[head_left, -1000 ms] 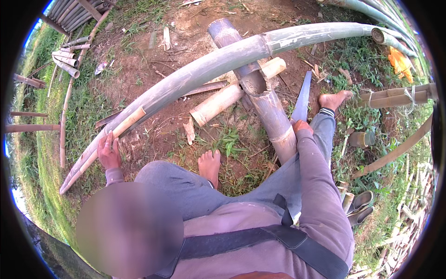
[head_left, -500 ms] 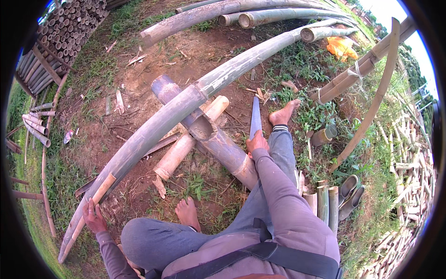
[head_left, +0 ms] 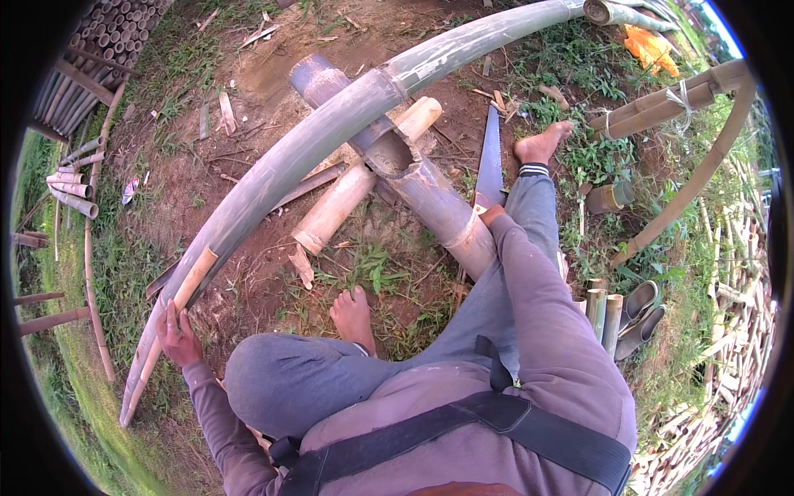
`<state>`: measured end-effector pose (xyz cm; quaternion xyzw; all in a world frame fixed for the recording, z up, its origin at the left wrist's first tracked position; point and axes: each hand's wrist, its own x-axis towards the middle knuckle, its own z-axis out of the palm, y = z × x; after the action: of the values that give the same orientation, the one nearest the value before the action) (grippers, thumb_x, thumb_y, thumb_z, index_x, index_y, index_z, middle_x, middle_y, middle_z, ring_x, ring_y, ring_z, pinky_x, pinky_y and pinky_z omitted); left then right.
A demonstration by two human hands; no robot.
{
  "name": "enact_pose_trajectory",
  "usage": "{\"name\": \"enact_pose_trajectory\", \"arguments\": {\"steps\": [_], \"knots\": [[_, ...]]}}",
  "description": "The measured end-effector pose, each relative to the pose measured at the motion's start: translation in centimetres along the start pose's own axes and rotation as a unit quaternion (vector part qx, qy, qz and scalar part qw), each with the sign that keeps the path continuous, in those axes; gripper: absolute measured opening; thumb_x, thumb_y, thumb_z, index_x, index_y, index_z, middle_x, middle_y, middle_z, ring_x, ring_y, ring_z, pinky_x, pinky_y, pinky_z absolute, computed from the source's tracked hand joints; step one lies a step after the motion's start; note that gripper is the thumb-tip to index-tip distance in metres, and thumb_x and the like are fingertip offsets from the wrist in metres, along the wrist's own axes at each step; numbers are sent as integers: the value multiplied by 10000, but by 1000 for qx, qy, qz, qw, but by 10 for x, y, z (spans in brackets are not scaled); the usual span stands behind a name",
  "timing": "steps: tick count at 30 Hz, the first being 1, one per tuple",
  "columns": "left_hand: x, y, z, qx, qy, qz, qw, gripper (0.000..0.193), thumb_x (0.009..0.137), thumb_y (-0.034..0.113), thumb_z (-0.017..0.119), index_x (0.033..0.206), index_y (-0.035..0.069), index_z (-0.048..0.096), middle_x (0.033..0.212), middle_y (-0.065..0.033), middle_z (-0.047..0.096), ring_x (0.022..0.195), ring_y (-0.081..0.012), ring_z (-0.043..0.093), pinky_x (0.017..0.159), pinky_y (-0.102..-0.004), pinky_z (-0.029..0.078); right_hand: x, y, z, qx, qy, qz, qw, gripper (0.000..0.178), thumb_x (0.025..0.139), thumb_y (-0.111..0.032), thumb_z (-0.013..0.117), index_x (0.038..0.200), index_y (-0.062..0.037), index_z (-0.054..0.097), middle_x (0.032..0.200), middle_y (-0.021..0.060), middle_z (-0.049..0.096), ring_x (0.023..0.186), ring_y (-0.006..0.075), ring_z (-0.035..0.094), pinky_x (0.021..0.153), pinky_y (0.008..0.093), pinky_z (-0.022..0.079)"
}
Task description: The person uses a hand saw to cut long bamboo poles into shorter sections. They position each pole on a makeshift stand, saw through it, and then move the cut piece to a growing pile nearby.
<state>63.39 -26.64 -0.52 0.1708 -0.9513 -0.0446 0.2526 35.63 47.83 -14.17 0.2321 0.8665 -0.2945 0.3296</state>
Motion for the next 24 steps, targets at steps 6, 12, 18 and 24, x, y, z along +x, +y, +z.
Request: {"name": "enact_pose_trajectory", "arguments": {"steps": [6,12,18,24], "knots": [[1,7,1,15,-7,-9,1000,461,951,105,795,1405,156,734,1197,-112,710,1062,-286,700,918,-413,569,46,21,21,156,93,-50,982,630,867,-556,830,1218,-34,801,1169,188,801,1093,299,772,969,420,577],[-6,-5,2,3,-10,-7,1000,464,942,116,805,1399,163,737,1173,-113,725,1053,-289,713,913,-418,581,63,-26,15,-243,70,-69,965,630,864,-584,798,1292,-122,770,1352,204,722,1269,369,696,1070,482,558],[13,25,-9,55,-5,18,998,417,902,182,831,1313,161,766,1140,-117,719,1051,-337,697,945,-445,565,34,-12,-2,55,239,-221,944,515,779,-284,838,1169,29,712,978,217,769,816,315,744,780,459,575],[3,12,-18,89,-15,36,995,394,921,258,815,1307,195,769,1163,-83,732,1079,-315,710,938,-446,593,-50,-39,-43,613,171,-286,717,246,843,38,610,1086,59,641,884,116,647,787,241,644,753,340,560]]}}
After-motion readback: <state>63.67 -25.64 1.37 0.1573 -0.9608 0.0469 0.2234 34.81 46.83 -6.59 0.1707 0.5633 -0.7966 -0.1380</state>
